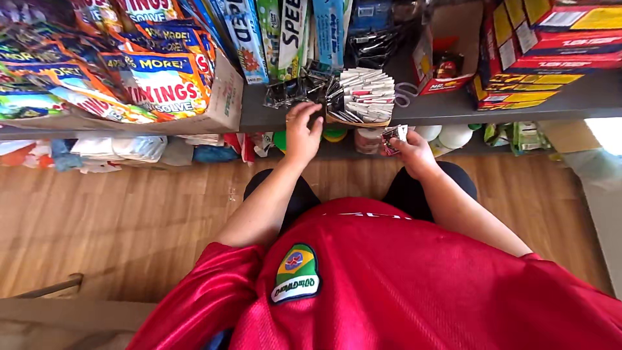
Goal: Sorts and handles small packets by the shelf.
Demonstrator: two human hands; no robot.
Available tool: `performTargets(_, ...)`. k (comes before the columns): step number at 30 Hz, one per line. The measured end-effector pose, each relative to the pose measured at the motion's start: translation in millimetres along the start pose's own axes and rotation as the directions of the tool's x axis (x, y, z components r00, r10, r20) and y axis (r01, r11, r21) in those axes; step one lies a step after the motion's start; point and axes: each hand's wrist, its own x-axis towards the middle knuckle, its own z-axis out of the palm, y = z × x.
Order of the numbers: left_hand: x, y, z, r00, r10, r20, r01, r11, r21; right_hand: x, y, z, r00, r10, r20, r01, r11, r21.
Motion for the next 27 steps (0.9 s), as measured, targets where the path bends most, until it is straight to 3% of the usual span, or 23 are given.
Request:
performTargets(3, 20.8, 13.2, -16.3, 0.973, -0.226, 0.054, 0.229, 0.972, -0.056, 1.5, 0.3, 2.2, 1.0, -0.003, 0.021, 0.003, 1.0, -0.013)
performTargets(11, 81.7, 44.1, -10.9, 0.857, -0.319, 0.404, 0.221, 0.937, 0.272, 7.3, 1.7, 4.6, 1.0, 0.004, 0.022, -0.004, 1.0, -0.013)
performTargets(18, 103.2, 53.5, 6.6, 0.823, -0.367, 0.433, 0.128, 0.863, 0.488, 5.9, 1.6, 2.3, 1.0, 0.005, 0.025, -0.005, 1.0, 0.004)
performTargets(27, 98.5, 55.9, 7.1, 0.843, -0.39, 0.37, 0.226, 0.882, 0.414, 12.2, -1.2, 5.7, 0.999, 0.007, 0.042, -0.008, 0.999, 0.035)
